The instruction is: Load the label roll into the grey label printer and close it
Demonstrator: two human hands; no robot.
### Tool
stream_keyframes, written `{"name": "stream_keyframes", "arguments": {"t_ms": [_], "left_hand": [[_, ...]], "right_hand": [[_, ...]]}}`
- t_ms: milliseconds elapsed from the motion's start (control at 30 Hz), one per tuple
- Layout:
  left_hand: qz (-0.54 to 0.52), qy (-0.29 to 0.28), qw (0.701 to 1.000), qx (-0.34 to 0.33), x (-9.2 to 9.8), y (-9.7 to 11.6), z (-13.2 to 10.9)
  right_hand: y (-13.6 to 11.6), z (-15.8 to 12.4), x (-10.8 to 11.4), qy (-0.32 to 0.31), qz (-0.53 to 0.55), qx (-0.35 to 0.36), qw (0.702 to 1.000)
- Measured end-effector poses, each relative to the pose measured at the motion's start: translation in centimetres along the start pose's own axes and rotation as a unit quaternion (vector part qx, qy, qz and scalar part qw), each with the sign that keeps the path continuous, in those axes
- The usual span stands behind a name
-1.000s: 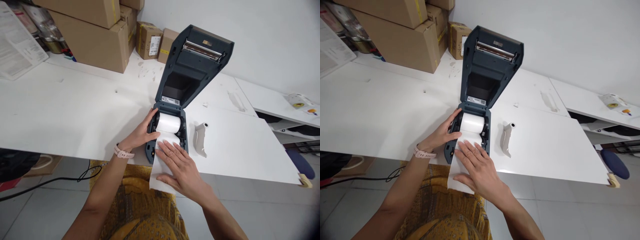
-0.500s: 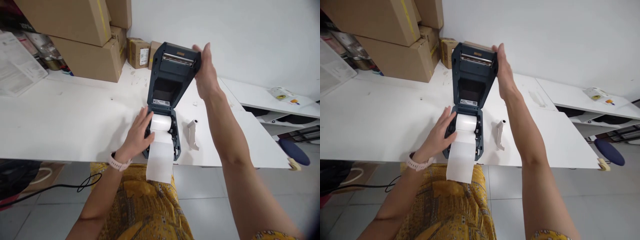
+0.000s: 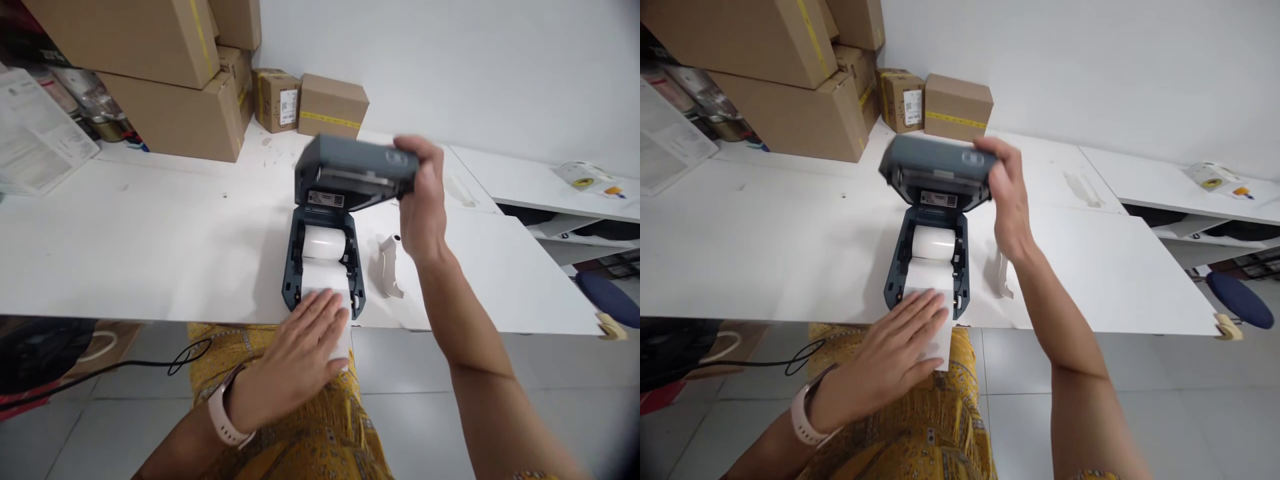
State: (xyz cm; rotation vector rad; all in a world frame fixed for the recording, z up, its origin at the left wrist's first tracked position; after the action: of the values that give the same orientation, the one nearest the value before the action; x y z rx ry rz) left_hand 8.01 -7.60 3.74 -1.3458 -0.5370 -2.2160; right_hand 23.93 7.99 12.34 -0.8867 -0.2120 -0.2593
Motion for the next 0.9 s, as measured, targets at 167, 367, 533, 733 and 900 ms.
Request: {"name": "stream_keyframes", "arguments": {"t_ms": [167,367,533,733,900], "left_hand": [[-0.249,0.145,0.957,0.009,5.4,-0.8,-2.4],[-0.199,0.325,0.861,0.336,2.4,-9.2,-4.2],[-0.452,0.106,0.784,0.411,-6.1,-10.4,-2.5],[-0.467,0.121,0.777,0.405,-6.6,-9.9,-2.9],[-0.444,0.144,0.796,0.385,-6.4,-10.1,-2.2]], "right_hand": [[-1.6,-10.3,-2.2,-0.042,0.014,0.059,0.997],[-0.6,-15.8,-3.8,0.015,-0.012,0.045,0.999],[2.2,-16.4,-3.6,0.13,0.044,-0.071,0.988],[6.0,-18.2,-5.8,0.05,0.144,-0.214,0.965],[5.5,-17.9,-5.6,0.086,0.18,-0.201,0.959]]}}
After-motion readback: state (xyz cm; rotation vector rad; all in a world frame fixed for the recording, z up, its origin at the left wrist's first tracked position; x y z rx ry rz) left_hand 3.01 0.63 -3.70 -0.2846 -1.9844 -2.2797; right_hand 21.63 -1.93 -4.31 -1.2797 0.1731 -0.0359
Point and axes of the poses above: each hand's wrist, its own z-axis towards the middle knuckle, its own x-axis out of the back of the hand, y = z × x, the point moved 9 cm from there along z, towards the middle knuckle, and after that the axes turned 15 degrees about z, right-handed, at the moved point
